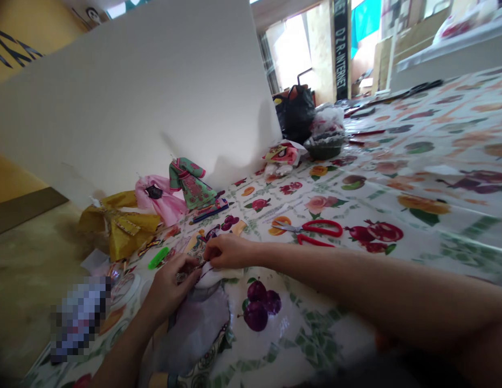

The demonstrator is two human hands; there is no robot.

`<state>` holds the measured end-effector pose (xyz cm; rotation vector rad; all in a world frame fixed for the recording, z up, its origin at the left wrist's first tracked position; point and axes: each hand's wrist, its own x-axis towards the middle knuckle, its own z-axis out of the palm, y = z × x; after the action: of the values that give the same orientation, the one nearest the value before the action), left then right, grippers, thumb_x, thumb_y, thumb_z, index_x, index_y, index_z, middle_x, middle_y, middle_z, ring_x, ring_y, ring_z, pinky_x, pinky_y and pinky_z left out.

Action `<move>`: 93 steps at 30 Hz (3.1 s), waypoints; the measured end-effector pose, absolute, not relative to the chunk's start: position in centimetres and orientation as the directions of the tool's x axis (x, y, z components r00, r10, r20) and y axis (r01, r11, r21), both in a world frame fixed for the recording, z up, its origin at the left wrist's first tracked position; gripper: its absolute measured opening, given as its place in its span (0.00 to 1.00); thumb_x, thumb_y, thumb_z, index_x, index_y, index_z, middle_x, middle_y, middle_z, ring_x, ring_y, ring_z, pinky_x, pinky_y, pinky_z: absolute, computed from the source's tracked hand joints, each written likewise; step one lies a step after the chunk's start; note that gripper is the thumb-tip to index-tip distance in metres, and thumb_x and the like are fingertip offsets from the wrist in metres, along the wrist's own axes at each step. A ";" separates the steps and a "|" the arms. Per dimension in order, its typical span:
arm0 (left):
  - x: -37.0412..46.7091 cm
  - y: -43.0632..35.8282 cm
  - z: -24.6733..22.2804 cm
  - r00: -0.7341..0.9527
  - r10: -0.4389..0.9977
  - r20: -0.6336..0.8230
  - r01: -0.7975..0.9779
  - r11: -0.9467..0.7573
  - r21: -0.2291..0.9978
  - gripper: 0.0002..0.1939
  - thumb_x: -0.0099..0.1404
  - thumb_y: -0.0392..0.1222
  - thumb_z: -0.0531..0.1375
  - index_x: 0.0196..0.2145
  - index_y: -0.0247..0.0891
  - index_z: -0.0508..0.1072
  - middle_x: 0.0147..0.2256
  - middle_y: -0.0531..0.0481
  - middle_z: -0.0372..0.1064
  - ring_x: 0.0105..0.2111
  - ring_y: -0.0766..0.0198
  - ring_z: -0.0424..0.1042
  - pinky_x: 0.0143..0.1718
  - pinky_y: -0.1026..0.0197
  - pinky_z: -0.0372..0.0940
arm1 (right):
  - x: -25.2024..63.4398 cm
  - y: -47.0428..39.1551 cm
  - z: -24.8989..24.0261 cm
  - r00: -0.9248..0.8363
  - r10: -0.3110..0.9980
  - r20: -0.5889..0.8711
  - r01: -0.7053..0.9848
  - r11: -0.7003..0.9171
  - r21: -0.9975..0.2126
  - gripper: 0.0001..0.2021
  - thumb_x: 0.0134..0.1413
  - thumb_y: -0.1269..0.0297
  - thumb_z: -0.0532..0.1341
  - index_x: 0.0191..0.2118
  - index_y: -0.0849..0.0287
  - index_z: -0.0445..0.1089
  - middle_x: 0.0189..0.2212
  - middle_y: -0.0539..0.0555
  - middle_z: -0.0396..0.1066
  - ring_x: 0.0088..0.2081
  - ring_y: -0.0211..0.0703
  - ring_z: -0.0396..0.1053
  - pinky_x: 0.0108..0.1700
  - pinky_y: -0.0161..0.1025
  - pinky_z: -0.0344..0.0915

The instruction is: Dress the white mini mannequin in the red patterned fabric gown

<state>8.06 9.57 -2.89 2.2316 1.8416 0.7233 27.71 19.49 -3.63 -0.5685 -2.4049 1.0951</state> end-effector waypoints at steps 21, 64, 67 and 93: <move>8.9 9.1 -2.7 0.292 0.897 0.330 0.844 -0.404 0.351 0.06 0.67 0.42 0.58 0.39 0.39 0.73 0.37 0.47 0.72 0.41 0.59 0.70 0.43 0.58 0.64 | 28.4 20.3 -3.1 -0.865 0.477 0.158 0.200 0.615 -0.762 0.10 0.51 0.78 0.60 0.39 0.65 0.75 0.32 0.52 0.75 0.33 0.37 0.70 0.35 0.31 0.63; 11.3 9.9 -3.0 0.246 0.926 0.287 0.875 -0.340 0.346 0.09 0.61 0.32 0.52 0.36 0.38 0.70 0.37 0.45 0.65 0.42 0.55 0.65 0.45 0.52 0.63 | 27.0 21.6 -5.1 -0.873 0.477 0.096 0.222 0.567 -0.793 0.07 0.49 0.76 0.59 0.34 0.64 0.73 0.28 0.50 0.71 0.31 0.38 0.65 0.33 0.33 0.59; 11.3 10.0 -3.0 0.248 0.926 0.286 0.875 -0.340 0.344 0.08 0.60 0.32 0.52 0.34 0.39 0.69 0.36 0.46 0.64 0.41 0.56 0.65 0.43 0.53 0.63 | 26.8 21.6 -5.3 -0.868 0.489 0.082 0.221 0.529 -0.819 0.06 0.50 0.73 0.60 0.35 0.64 0.73 0.27 0.50 0.71 0.30 0.37 0.66 0.31 0.33 0.59; 11.1 10.2 -3.3 0.229 0.932 0.281 0.892 -0.317 0.322 0.09 0.58 0.32 0.50 0.34 0.37 0.69 0.35 0.46 0.63 0.41 0.56 0.63 0.45 0.53 0.61 | 26.4 21.7 -5.3 -0.868 0.495 0.042 0.252 0.512 -0.821 0.13 0.43 0.80 0.57 0.34 0.64 0.75 0.27 0.51 0.74 0.31 0.38 0.69 0.31 0.31 0.61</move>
<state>11.05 10.20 -3.33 2.3887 1.7785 0.6535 26.40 21.67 -5.31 -0.6290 -2.4848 1.2844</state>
